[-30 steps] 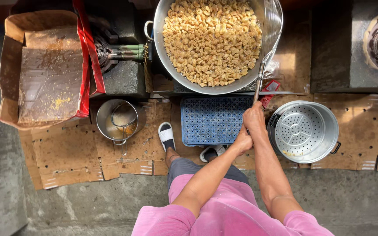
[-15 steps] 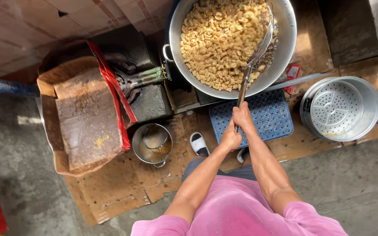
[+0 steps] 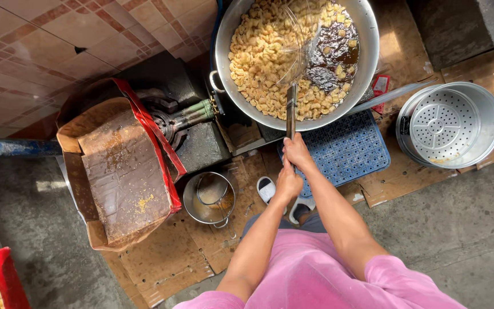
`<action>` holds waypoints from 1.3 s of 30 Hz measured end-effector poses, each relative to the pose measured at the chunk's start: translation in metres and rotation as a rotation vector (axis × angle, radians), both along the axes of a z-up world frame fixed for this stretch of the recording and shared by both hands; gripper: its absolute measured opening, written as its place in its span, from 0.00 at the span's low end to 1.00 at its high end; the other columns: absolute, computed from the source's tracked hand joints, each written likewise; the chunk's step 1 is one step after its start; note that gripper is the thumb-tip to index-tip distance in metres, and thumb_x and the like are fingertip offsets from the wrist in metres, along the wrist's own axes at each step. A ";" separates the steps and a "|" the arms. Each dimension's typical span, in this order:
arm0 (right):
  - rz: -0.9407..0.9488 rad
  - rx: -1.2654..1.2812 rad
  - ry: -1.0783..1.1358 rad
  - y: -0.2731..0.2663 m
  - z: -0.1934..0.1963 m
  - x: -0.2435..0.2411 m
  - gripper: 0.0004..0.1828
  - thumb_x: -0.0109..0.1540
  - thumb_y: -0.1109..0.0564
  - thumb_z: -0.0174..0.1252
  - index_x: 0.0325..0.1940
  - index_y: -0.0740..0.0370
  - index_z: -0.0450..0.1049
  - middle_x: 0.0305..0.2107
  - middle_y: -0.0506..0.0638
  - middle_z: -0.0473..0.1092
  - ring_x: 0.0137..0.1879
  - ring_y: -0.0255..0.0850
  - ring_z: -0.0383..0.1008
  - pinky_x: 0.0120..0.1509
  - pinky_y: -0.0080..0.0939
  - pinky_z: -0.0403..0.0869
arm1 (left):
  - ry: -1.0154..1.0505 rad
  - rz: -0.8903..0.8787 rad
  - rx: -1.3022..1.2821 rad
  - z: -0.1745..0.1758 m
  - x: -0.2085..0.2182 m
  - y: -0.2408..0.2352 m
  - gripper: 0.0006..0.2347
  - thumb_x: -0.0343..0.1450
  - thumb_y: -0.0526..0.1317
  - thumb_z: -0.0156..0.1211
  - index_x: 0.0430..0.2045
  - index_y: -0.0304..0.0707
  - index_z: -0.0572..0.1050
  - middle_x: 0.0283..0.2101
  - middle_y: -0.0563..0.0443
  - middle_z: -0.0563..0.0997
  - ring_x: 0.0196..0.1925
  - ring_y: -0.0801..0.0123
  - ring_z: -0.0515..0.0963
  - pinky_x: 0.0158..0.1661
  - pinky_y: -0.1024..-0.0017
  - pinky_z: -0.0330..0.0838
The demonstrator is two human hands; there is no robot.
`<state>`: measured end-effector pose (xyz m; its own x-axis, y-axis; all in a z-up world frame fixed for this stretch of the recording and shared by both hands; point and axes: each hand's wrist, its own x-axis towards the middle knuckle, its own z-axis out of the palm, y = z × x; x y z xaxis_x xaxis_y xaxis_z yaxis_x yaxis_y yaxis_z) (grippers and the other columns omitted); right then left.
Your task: The person stirs a large batch of small, light-colored snack pieces in a wok using a metal strainer. They then lift a cardboard box filled with the snack pieces and pour them into another box.
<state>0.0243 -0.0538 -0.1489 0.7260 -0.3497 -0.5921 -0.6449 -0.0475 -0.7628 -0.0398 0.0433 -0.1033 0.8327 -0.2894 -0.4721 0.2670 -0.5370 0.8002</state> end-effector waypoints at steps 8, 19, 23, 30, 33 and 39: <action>0.017 -0.186 0.080 -0.043 -0.070 -0.006 0.17 0.67 0.51 0.51 0.47 0.70 0.63 0.27 0.61 0.74 0.32 0.52 0.78 0.38 0.53 0.76 | 0.342 -0.100 0.095 -0.037 0.014 -0.042 0.44 0.62 0.31 0.51 0.75 0.47 0.34 0.55 0.22 0.75 0.57 0.34 0.76 0.54 0.51 0.71; 0.172 -0.557 0.116 -0.079 0.052 -0.069 0.19 0.68 0.54 0.48 0.53 0.72 0.54 0.38 0.84 0.71 0.46 0.79 0.72 0.53 0.71 0.71 | 0.220 0.133 -0.512 -0.011 -0.072 -0.084 0.27 0.72 0.35 0.57 0.68 0.32 0.60 0.62 0.37 0.75 0.64 0.58 0.72 0.62 0.66 0.64; 0.092 -0.624 0.154 -0.073 0.053 -0.081 0.18 0.68 0.57 0.45 0.54 0.76 0.53 0.38 0.84 0.71 0.47 0.78 0.74 0.53 0.70 0.72 | 0.144 0.061 -0.613 -0.017 -0.069 -0.073 0.27 0.71 0.34 0.56 0.67 0.30 0.62 0.64 0.38 0.73 0.67 0.57 0.70 0.65 0.65 0.61; -0.131 -0.543 0.194 0.010 -0.022 -0.082 0.21 0.64 0.58 0.46 0.54 0.78 0.53 0.40 0.86 0.69 0.49 0.77 0.73 0.55 0.66 0.73 | 0.332 -0.183 -0.276 -0.053 -0.057 0.022 0.26 0.73 0.40 0.57 0.68 0.36 0.60 0.66 0.34 0.72 0.69 0.55 0.69 0.65 0.66 0.62; -0.183 -0.458 0.190 0.065 -0.049 -0.072 0.22 0.64 0.57 0.49 0.53 0.77 0.55 0.40 0.85 0.70 0.49 0.76 0.74 0.56 0.64 0.74 | 0.216 -0.195 -0.333 -0.064 -0.037 0.084 0.29 0.70 0.37 0.55 0.69 0.39 0.59 0.66 0.35 0.72 0.69 0.55 0.69 0.65 0.67 0.61; -0.263 -0.230 0.069 0.134 -0.053 -0.012 0.21 0.61 0.55 0.49 0.49 0.75 0.56 0.37 0.81 0.72 0.44 0.71 0.77 0.49 0.63 0.75 | 0.169 -0.290 0.031 -0.018 0.043 0.163 0.33 0.66 0.34 0.54 0.72 0.47 0.59 0.60 0.31 0.75 0.63 0.47 0.74 0.61 0.64 0.66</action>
<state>0.0122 0.0800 -0.2016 0.5547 -0.6491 -0.5207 -0.7075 -0.0386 -0.7056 0.0029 0.2066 -0.1217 0.6264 -0.4866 -0.6089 0.2273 -0.6332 0.7399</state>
